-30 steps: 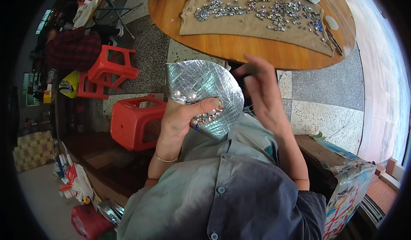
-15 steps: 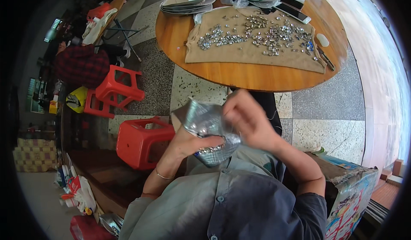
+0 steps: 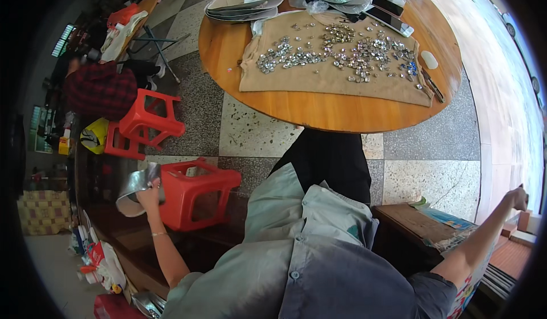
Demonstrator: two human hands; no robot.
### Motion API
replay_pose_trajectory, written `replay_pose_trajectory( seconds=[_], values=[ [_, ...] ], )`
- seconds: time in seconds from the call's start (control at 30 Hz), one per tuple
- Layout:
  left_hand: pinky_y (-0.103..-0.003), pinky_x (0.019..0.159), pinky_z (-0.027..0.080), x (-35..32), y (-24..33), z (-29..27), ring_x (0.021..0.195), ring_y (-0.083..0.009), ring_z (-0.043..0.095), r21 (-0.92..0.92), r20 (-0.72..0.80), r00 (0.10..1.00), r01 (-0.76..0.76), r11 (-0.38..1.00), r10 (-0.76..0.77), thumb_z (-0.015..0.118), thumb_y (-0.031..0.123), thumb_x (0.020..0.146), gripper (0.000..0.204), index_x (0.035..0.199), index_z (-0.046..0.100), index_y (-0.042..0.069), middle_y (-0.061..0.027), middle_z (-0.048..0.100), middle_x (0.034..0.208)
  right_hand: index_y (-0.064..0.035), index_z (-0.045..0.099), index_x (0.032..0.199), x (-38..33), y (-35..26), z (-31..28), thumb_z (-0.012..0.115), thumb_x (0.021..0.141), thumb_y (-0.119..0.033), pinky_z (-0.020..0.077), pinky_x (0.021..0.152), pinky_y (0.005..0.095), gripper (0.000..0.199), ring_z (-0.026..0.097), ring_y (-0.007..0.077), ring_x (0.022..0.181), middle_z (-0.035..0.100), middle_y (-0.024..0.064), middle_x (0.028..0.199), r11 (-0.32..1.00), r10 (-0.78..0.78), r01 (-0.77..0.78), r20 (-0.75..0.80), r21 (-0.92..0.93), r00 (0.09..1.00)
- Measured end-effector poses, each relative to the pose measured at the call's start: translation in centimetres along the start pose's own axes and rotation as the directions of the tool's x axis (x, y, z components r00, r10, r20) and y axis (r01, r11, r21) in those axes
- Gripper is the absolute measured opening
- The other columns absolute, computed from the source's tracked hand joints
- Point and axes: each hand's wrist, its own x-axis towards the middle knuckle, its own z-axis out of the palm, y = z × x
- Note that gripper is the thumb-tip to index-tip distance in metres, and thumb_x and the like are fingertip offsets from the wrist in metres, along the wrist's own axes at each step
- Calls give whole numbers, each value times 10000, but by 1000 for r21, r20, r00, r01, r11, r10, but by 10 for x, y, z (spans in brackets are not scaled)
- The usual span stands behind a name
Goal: Attaching small decorative rhinestones to a silver shoe upper component.
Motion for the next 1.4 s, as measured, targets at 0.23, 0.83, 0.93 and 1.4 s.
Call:
replay_pose_trajectory(
  seconds=[0.23,0.83,0.93,1.4],
  values=[
    [-308,800,466,-46,126,20,889,-165,567,-796,216,976,158,584,31,725,118,755,449,1123,511,-23,-83,588,1028,-32,508,1191,-256,11,400,416,911,-220,386,870,292,349,483,156,1030,549,58,1130,783,240,-11,285,-622,928],
    [-263,792,463,-57,284,23,887,-121,566,-824,550,793,566,19,264,662,44,802,331,1103,529,4,-41,589,994,-35,622,903,-344,106,748,616,815,-107,474,605,285,114,597,198,657,601,93,789,721,43,582,862,-377,505],
    [-261,789,465,-51,287,25,883,-121,568,-818,553,794,576,-18,252,655,41,807,324,1103,530,0,-44,588,994,-44,621,902,-344,107,749,615,811,-118,487,619,312,118,619,241,677,600,113,795,718,58,579,862,-386,503],
    [-259,788,467,-56,288,29,882,-123,565,-801,582,783,599,-14,218,650,56,816,335,1119,517,-2,-45,581,998,-43,617,889,-341,111,754,614,813,-124,497,643,314,111,627,254,705,605,116,804,699,45,607,870,-378,490]
  ],
)
